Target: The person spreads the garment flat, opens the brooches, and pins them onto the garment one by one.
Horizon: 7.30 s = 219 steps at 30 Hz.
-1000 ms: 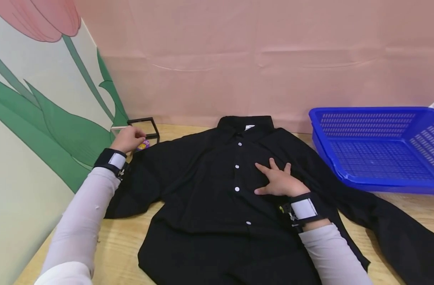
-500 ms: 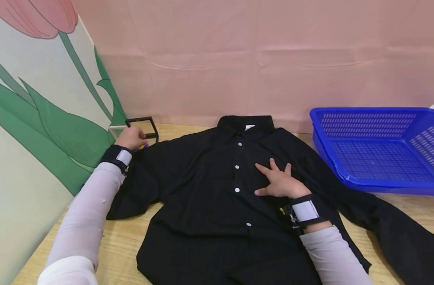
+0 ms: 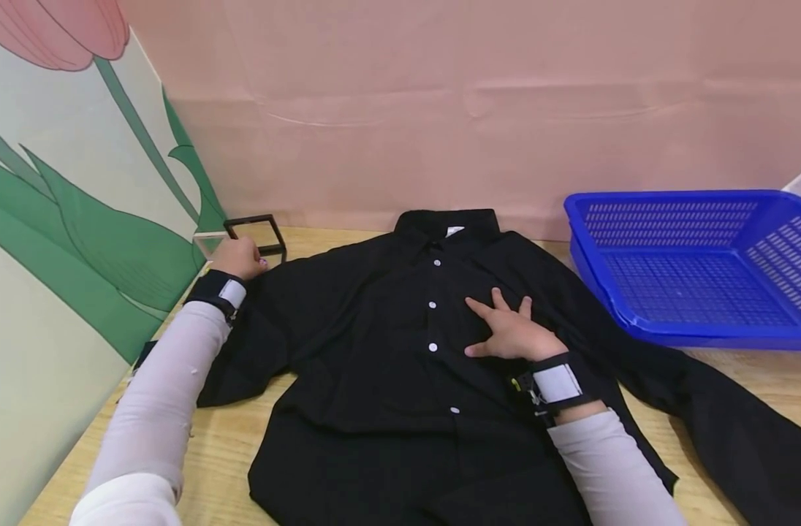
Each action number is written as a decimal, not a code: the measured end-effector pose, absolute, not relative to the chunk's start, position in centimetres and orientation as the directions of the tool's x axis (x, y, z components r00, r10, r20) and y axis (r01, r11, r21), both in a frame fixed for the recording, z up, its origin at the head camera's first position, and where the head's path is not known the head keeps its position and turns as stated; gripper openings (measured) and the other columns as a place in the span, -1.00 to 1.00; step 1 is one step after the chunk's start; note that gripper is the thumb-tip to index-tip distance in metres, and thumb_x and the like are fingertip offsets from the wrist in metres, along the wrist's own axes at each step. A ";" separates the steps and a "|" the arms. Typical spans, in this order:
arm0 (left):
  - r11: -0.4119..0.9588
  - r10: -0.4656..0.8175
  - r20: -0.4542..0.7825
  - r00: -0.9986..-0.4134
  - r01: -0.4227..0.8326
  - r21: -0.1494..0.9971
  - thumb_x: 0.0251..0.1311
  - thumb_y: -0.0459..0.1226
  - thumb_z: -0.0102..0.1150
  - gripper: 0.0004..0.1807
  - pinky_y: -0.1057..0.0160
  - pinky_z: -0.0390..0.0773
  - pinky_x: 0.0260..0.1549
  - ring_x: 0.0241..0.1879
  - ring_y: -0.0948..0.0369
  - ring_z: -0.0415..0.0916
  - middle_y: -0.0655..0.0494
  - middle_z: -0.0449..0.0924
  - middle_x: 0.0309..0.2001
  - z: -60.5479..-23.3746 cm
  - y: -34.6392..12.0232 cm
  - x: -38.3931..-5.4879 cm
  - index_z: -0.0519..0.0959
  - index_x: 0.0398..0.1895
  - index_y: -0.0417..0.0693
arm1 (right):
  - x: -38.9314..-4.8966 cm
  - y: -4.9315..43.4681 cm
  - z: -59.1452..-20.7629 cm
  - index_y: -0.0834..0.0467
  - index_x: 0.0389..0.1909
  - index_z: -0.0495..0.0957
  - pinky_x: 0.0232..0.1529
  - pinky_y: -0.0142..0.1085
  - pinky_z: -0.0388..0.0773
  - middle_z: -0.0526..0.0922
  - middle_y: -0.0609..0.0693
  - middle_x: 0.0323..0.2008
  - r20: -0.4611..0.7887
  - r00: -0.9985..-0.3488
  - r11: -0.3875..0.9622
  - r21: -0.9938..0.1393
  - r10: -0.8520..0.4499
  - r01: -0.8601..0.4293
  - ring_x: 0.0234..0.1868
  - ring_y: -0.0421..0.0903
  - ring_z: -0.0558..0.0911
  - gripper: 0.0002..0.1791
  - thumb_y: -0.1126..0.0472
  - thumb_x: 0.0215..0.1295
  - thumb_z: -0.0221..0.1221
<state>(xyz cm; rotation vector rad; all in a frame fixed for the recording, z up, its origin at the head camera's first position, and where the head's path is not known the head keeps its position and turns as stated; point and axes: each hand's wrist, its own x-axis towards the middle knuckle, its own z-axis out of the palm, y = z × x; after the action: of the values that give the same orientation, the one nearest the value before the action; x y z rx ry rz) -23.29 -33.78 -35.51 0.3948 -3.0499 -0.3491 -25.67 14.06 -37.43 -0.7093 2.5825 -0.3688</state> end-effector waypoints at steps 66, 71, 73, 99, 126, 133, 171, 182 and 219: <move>0.997 0.023 0.492 -0.870 0.060 0.058 0.30 -0.43 0.03 -0.77 -0.04 0.57 -0.66 -0.56 -0.14 0.63 -0.22 0.64 -0.55 -32.8 -23.5 -18.1 0.60 -0.50 -0.29 | -25.8 14.3 -37.8 0.13 0.55 0.05 0.03 0.69 -0.16 -0.24 0.57 0.48 -0.334 -0.773 0.828 -0.376 -0.539 -0.415 0.27 0.84 -0.34 0.03 -0.16 0.17 0.33; 0.991 0.029 0.498 -0.866 0.090 0.098 0.30 -0.39 0.04 -0.76 0.03 0.50 -0.78 -0.64 -0.05 0.59 -0.12 0.60 -0.61 -33.2 -20.8 -16.9 0.57 -0.54 -0.22 | -25.7 14.7 -37.8 0.21 0.49 0.18 0.17 0.62 -0.13 -0.09 0.58 0.46 -0.279 -0.787 0.814 -0.389 -0.550 -0.431 0.34 0.77 -0.16 -0.08 -0.11 0.23 0.31; 0.988 0.033 0.503 -0.863 0.104 0.114 0.31 -0.37 0.04 -0.75 0.09 0.45 -0.82 -0.68 0.02 0.54 -0.07 0.56 -0.65 -33.3 -19.9 -16.5 0.59 -0.54 -0.21 | -25.6 14.8 -37.6 0.28 0.44 0.25 0.26 0.52 -0.02 0.06 0.56 0.43 -0.232 -0.789 0.792 -0.412 -0.569 -0.451 0.38 0.66 0.05 -0.17 -0.05 0.27 0.29; 0.806 0.147 0.441 -0.885 0.366 0.465 0.31 -0.32 0.22 -0.84 0.49 0.27 -0.69 -0.66 0.32 0.40 0.07 0.69 -0.49 -31.4 -12.6 -14.1 0.74 -0.18 -0.17 | -21.0 10.1 -29.9 0.24 0.10 0.60 -0.17 -0.13 0.64 0.74 0.14 -0.16 0.044 -0.786 0.627 -0.575 -0.617 -0.525 -0.23 0.01 0.66 -0.63 0.12 0.39 0.21; 0.334 0.111 0.390 -0.914 0.404 0.852 0.27 -0.36 0.27 -0.78 0.44 0.65 -0.25 -0.37 0.24 0.76 -0.12 0.77 -0.17 -28.0 -8.7 -13.5 0.68 -0.09 -0.32 | -17.2 11.0 -25.5 0.21 -0.04 0.55 -0.23 -0.39 0.57 0.65 0.05 -0.24 0.116 -0.866 0.492 -0.782 -0.486 -0.382 -0.29 -0.08 0.59 -0.75 0.12 0.48 0.09; 0.206 0.153 0.368 -0.917 0.394 0.896 0.27 -0.34 0.26 -0.78 0.41 0.61 -0.46 -0.45 0.29 0.73 -0.16 0.76 -0.21 -27.3 -8.1 -13.4 0.68 -0.10 -0.33 | -16.4 11.3 -25.0 0.27 0.02 0.46 -0.28 -0.38 0.67 0.66 -0.09 -0.32 0.140 -0.877 0.370 -0.868 -0.460 -0.333 -0.45 -0.07 0.67 -0.69 0.10 0.51 0.05; 0.310 0.129 0.401 -0.907 0.421 0.852 0.32 -0.34 0.22 -0.84 0.38 0.58 -0.47 -0.60 0.35 0.62 -0.08 0.73 -0.46 -26.0 -8.3 -12.2 0.69 -0.20 -0.28 | -15.3 10.5 -24.1 0.27 -0.01 0.53 -0.26 -0.36 0.67 0.66 0.08 -0.18 0.173 -0.849 0.339 -0.863 -0.499 -0.375 -0.37 -0.06 0.67 -0.78 0.23 0.46 0.12; 0.290 0.123 0.405 -0.906 0.423 0.859 0.30 -0.33 0.24 -0.84 0.38 0.54 -0.50 -0.61 0.25 0.64 -0.08 0.73 -0.46 -26.3 -8.6 -12.7 0.69 -0.19 -0.29 | -15.6 10.7 -24.1 0.28 0.06 0.50 -0.15 -0.40 0.67 0.62 0.09 -0.13 0.140 -0.841 0.306 -0.890 -0.522 -0.338 -0.29 -0.07 0.69 -0.74 0.23 0.49 0.07; 0.168 0.130 0.257 -0.958 0.277 0.946 0.33 -0.30 0.21 -0.80 0.34 0.39 -0.66 -0.57 0.25 0.65 -0.22 0.73 -0.39 -28.9 -12.9 -17.2 0.69 -0.17 -0.29 | -21.6 7.1 -27.3 0.35 -0.03 0.54 -0.30 -0.40 0.59 0.59 -0.02 -0.38 0.075 -0.874 0.296 -0.924 -0.480 -0.242 -0.42 -0.14 0.59 -0.68 0.14 0.49 0.08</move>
<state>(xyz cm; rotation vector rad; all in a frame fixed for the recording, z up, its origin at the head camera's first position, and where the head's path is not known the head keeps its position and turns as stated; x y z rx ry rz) -17.21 -12.94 -28.94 -0.4040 -2.3088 -1.9127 -21.56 7.13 -27.27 -0.6661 2.3464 -1.6124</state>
